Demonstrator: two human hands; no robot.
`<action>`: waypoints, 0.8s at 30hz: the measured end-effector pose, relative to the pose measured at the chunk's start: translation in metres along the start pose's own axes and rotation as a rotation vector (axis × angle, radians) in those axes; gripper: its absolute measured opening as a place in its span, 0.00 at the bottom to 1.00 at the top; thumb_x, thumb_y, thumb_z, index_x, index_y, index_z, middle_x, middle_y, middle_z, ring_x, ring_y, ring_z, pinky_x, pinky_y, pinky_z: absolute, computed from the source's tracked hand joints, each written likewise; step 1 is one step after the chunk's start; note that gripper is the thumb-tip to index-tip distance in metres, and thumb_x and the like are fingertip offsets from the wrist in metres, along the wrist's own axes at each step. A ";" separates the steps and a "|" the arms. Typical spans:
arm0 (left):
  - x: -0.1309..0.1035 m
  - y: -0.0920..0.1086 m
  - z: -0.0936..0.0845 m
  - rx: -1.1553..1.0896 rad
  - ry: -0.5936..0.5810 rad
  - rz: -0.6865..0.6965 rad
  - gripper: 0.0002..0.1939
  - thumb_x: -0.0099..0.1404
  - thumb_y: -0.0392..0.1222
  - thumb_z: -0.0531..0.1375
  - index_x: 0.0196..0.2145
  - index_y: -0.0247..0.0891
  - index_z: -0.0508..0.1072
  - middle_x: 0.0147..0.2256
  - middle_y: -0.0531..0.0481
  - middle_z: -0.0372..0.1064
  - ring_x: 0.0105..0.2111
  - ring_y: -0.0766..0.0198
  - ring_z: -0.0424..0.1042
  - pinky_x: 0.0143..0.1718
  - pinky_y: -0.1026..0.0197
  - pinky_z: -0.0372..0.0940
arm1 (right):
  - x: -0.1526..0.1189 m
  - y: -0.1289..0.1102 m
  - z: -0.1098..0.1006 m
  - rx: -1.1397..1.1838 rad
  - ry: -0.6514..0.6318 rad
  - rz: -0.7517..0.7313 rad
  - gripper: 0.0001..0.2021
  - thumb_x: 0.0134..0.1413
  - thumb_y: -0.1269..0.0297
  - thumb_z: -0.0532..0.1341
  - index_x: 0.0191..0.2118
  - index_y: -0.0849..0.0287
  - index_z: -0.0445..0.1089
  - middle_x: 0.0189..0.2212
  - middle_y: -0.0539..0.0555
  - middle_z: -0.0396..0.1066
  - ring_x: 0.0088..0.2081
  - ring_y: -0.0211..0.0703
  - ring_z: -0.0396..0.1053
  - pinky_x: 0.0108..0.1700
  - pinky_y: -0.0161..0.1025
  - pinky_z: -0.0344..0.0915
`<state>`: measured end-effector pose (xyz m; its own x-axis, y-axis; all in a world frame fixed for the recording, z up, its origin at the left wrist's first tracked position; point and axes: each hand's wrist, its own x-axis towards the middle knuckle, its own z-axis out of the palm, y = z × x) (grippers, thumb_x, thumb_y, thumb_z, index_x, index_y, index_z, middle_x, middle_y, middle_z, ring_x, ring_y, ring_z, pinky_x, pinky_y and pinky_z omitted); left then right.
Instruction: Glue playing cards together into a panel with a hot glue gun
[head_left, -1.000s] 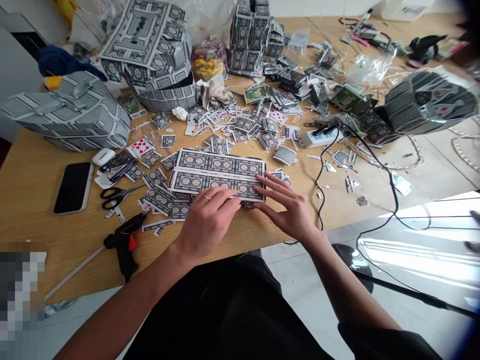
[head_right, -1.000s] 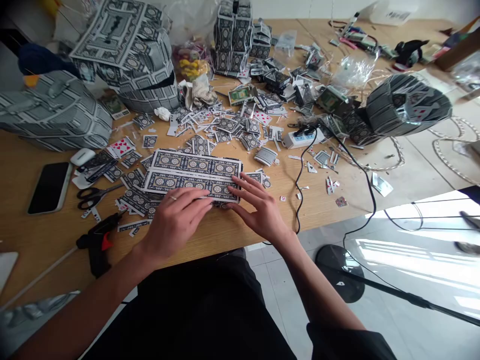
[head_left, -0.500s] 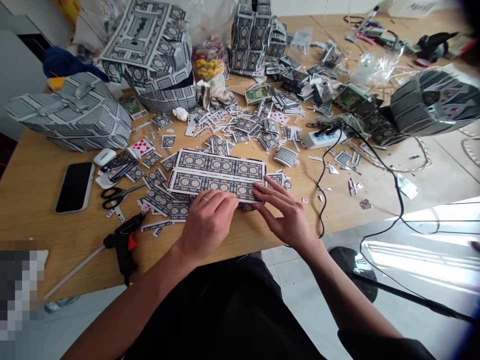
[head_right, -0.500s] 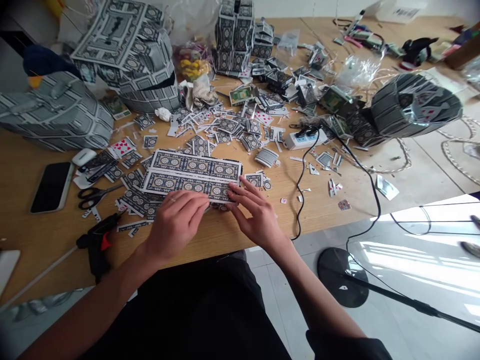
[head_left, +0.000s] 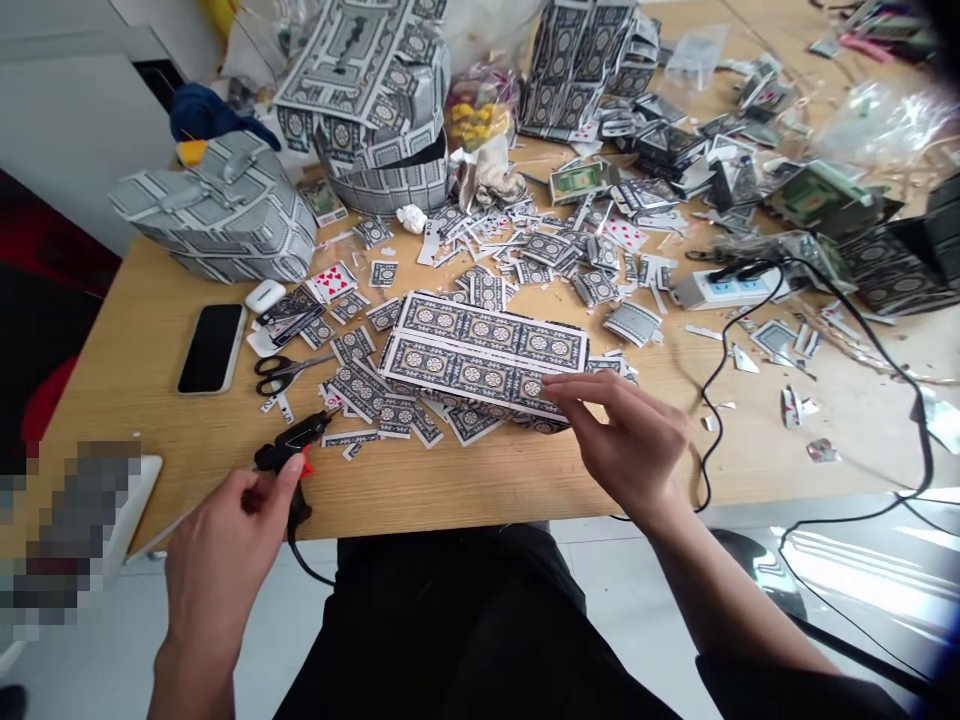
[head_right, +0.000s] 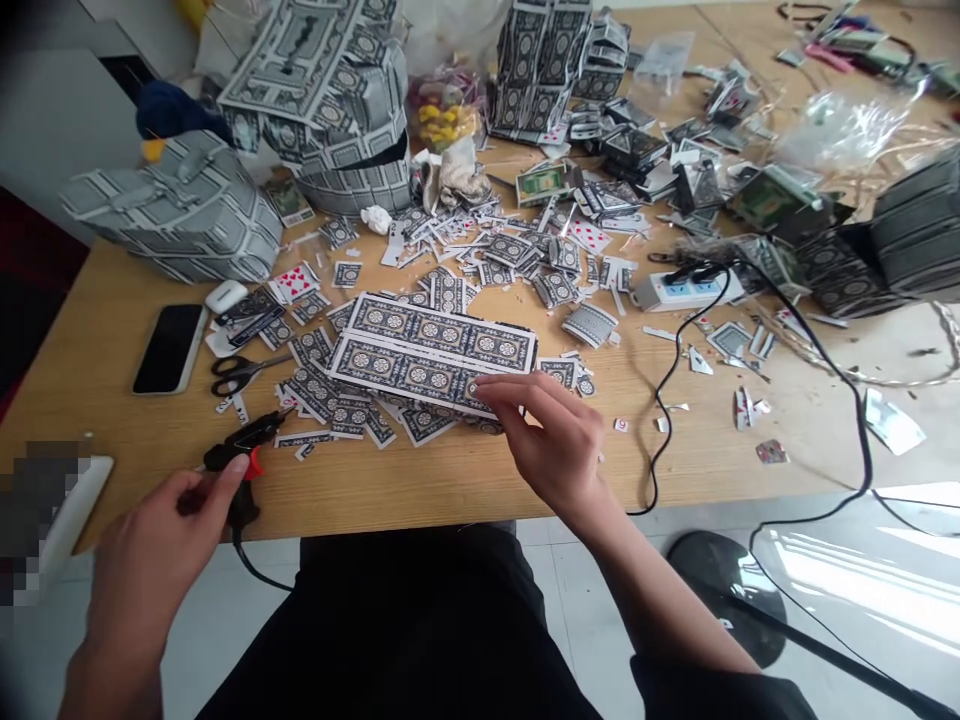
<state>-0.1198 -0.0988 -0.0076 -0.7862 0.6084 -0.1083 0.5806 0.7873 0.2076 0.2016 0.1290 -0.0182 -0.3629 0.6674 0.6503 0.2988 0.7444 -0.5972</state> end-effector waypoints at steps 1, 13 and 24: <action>0.002 -0.002 0.001 0.014 -0.068 -0.028 0.29 0.66 0.75 0.59 0.27 0.46 0.70 0.27 0.45 0.76 0.29 0.49 0.69 0.32 0.55 0.54 | 0.002 -0.001 0.003 -0.003 -0.008 0.002 0.12 0.67 0.76 0.68 0.45 0.49 0.82 0.36 0.49 0.86 0.34 0.44 0.85 0.35 0.42 0.81; 0.008 -0.027 0.009 -0.434 -0.237 -0.142 0.28 0.60 0.73 0.68 0.32 0.43 0.80 0.25 0.51 0.74 0.25 0.58 0.70 0.25 0.59 0.62 | 0.016 -0.003 0.025 -0.048 -0.238 -0.015 0.14 0.71 0.70 0.66 0.57 0.51 0.79 0.50 0.56 0.86 0.60 0.56 0.80 0.61 0.58 0.80; -0.001 0.015 0.005 -1.366 -0.351 -0.129 0.15 0.53 0.49 0.77 0.36 0.44 0.81 0.33 0.49 0.81 0.24 0.58 0.74 0.18 0.58 0.71 | 0.004 0.007 0.020 -0.156 -0.456 -0.028 0.22 0.70 0.64 0.68 0.66 0.52 0.74 0.69 0.61 0.72 0.74 0.63 0.65 0.74 0.72 0.66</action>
<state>-0.1094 -0.0874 -0.0094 -0.6070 0.6928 -0.3893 -0.3079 0.2465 0.9189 0.1843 0.1364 -0.0298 -0.7123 0.5951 0.3722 0.3995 0.7797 -0.4821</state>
